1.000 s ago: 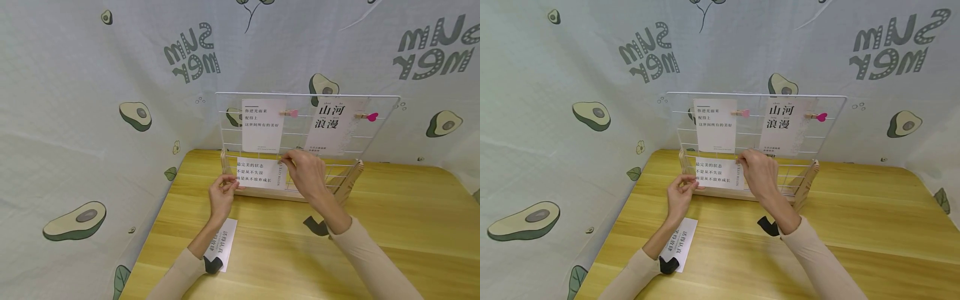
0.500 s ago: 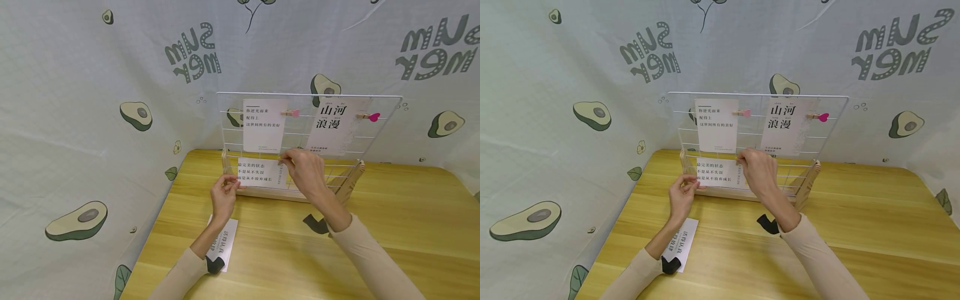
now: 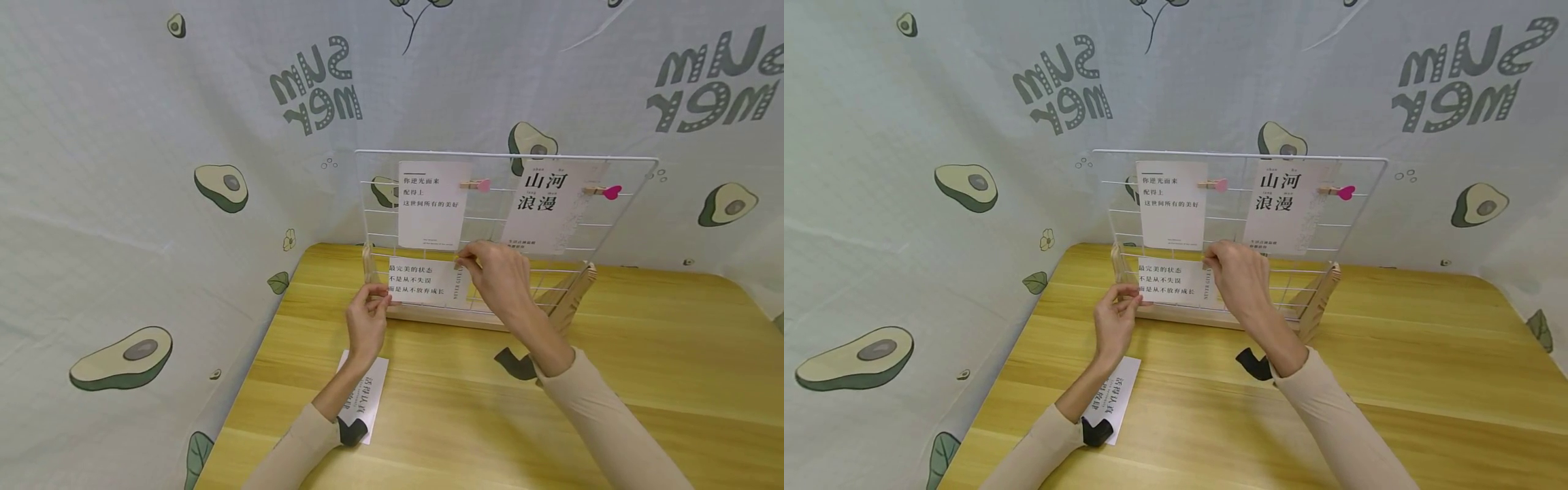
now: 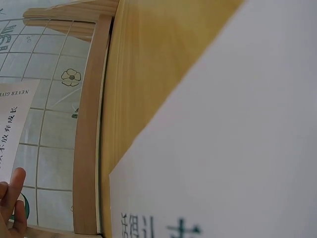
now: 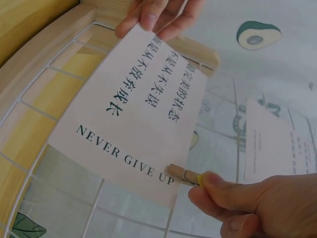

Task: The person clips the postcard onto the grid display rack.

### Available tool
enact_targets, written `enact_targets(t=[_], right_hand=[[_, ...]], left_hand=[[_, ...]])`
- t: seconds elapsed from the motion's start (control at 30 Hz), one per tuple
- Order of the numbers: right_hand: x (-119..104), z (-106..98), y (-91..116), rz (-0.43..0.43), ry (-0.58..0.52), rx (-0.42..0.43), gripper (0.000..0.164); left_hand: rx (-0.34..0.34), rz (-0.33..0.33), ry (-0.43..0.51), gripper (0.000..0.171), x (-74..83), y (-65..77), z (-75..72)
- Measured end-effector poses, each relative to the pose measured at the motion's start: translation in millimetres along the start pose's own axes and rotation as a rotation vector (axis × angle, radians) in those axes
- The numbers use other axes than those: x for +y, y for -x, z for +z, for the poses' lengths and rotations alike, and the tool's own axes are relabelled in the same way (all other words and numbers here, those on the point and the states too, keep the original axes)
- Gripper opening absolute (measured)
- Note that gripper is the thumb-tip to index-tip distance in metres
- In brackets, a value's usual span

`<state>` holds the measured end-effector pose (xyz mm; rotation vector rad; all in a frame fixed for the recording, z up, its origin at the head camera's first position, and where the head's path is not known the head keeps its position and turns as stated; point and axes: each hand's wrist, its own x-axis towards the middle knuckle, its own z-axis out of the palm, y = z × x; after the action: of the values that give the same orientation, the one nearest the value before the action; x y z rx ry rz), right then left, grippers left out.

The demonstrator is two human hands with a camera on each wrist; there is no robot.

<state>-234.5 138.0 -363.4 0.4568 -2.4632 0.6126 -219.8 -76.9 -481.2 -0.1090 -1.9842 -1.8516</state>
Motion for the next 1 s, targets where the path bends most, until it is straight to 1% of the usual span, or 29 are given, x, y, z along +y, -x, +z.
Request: enact_targets(t=[0.17, 0.27, 0.47, 0.6, 0.8, 1.0], right_hand=[[3, 1, 3, -0.023, -0.005, 0.044, 0.007], [3, 2, 3, -0.040, -0.009, 0.067, 0.007], [4, 4, 3, -0.046, -0.004, 0.059, 0.007], [5, 5, 3, -0.049, -0.004, 0.068, 0.009], [7, 7, 6, -0.046, -0.015, 0.089, 0.010], [11, 10, 9, -0.070, -0.025, 0.139, 0.014]], left_hand=[[-0.004, -0.021, -0.027, 0.020, 2.9, 0.0, 1.7], [-0.006, -0.020, -0.037, 0.019, 3.0, -0.5, 2.7], [-0.012, 0.006, -0.021, 0.018, 3.0, 0.5, 1.3], [-0.026, 0.025, -0.001, 0.016, 1.3, 1.3, -0.7], [-0.037, 0.046, -0.041, 0.016, 0.1, 0.9, -2.7], [-0.041, 0.037, -0.061, 0.019, 2.8, 0.5, -3.4]])
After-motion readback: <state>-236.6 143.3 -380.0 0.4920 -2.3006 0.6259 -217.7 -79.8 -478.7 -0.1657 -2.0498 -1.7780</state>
